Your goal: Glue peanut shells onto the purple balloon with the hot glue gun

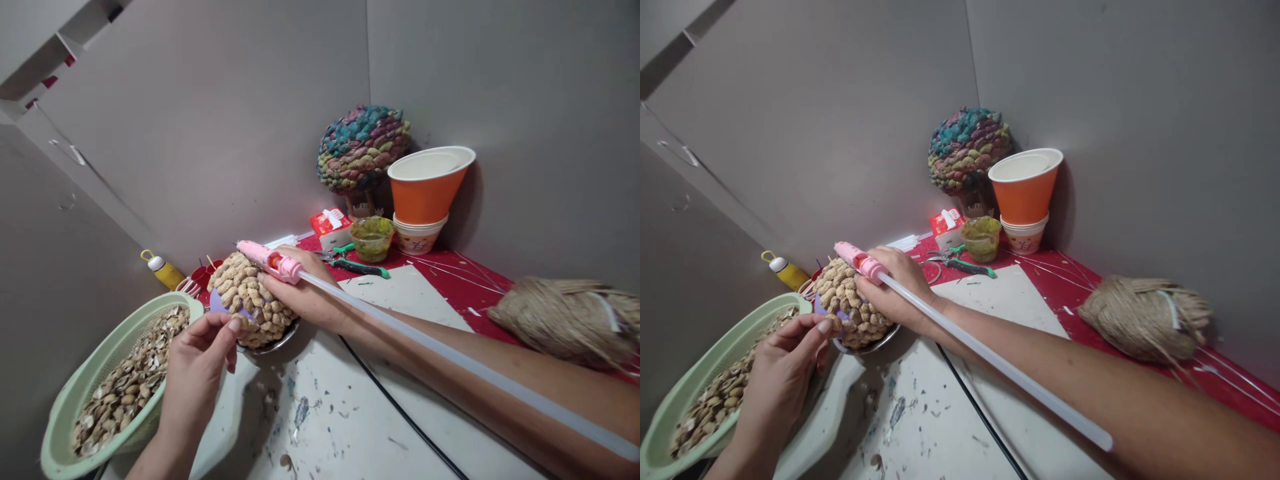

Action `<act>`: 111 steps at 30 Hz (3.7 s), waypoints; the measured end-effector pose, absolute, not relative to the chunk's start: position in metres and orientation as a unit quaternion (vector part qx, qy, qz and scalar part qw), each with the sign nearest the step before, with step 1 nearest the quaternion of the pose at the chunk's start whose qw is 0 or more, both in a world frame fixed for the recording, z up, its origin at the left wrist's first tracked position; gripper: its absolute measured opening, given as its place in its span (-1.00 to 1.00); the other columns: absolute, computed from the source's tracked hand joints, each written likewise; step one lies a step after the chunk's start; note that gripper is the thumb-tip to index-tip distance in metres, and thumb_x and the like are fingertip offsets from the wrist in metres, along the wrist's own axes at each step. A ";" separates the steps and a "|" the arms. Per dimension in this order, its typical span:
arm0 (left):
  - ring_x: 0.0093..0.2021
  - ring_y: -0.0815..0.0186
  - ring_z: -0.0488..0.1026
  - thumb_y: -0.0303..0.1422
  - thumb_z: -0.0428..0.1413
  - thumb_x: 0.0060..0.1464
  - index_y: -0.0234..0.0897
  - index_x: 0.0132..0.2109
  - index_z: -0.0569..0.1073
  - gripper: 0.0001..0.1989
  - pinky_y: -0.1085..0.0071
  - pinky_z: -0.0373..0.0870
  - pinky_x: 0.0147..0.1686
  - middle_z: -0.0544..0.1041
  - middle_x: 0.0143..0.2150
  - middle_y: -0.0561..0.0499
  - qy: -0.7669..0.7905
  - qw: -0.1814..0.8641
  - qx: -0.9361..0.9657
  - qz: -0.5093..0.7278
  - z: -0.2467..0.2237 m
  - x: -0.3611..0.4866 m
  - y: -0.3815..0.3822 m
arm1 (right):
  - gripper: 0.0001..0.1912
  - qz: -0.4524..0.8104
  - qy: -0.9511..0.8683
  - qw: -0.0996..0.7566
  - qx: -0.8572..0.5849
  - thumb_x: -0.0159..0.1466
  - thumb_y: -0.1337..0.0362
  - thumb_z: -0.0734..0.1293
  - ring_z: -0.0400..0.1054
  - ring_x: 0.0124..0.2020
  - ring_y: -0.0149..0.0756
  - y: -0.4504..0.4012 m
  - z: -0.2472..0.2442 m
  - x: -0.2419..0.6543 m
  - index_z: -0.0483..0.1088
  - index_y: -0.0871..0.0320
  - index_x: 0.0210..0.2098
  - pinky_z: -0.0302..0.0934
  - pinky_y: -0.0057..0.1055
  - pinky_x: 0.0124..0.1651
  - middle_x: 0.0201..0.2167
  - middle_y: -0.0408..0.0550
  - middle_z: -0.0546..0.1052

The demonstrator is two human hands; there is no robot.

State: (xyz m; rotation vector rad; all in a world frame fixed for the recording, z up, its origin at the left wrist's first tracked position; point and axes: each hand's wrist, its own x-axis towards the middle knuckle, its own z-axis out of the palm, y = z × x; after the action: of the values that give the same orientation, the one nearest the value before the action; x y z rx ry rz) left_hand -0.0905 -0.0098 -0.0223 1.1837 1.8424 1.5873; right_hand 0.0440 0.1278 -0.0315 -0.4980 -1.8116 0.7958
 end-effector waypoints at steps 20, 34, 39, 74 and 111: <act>-0.67 0.63 0.02 -0.23 0.43 -0.26 -0.34 -0.34 0.57 -0.65 0.67 -0.08 -0.69 0.32 -0.63 0.19 0.633 0.316 0.303 0.638 -0.031 -0.092 -0.003 | -0.75 0.318 -0.768 0.514 -0.213 0.13 0.44 0.29 0.20 -0.43 -0.35 0.129 -0.032 0.044 0.11 0.12 -0.54 0.08 -0.41 -0.33 -0.49 -0.18 0.33; -0.47 0.42 0.46 -0.35 0.27 0.02 -0.24 -0.20 0.56 -0.84 0.54 0.42 -0.46 0.59 -0.37 0.05 0.639 -0.044 0.539 0.546 -0.053 -0.094 -0.011 | -0.81 0.321 -0.768 0.513 -0.211 0.14 0.44 0.29 0.23 -0.41 -0.34 0.128 -0.031 0.045 0.17 0.13 -0.51 0.07 -0.40 -0.33 -0.46 -0.15 0.37; -0.44 0.36 0.52 -0.48 0.21 0.07 -0.23 -0.16 0.55 -0.84 0.47 0.45 -0.40 0.63 -0.32 0.00 0.606 -0.195 0.640 0.431 -0.057 -0.101 -0.015 | -0.79 0.318 -0.768 0.512 -0.216 0.13 0.42 0.29 0.22 -0.42 -0.34 0.128 -0.031 0.046 0.14 0.12 -0.52 0.06 -0.41 -0.34 -0.48 -0.16 0.36; -0.52 0.47 0.31 -0.38 0.25 0.06 -0.22 -0.10 0.53 -0.78 0.53 0.29 -0.50 0.50 -0.39 0.10 0.651 -0.106 0.591 0.464 -0.044 -0.094 -0.008 | -0.79 0.292 -0.772 0.526 -0.203 0.14 0.45 0.30 0.25 -0.38 -0.30 0.130 -0.034 0.046 0.17 0.13 -0.51 0.10 -0.38 -0.30 -0.46 -0.13 0.39; -0.24 0.35 0.50 -0.48 0.22 0.06 -0.20 -0.18 0.60 -0.84 0.46 0.42 -0.22 0.60 -0.24 0.02 0.613 -0.120 0.593 0.509 -0.043 -0.093 -0.007 | -0.81 0.296 -0.769 0.537 -0.179 0.14 0.39 0.26 0.22 -0.41 -0.32 0.130 -0.035 0.045 0.13 0.11 -0.52 0.08 -0.38 -0.32 -0.48 -0.15 0.34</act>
State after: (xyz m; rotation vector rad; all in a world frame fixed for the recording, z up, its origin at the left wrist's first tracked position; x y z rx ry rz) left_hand -0.0933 -0.0067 -0.0433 2.0191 2.0878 1.7325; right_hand 0.0449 0.1300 -0.0350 -0.4263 -1.8311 0.7049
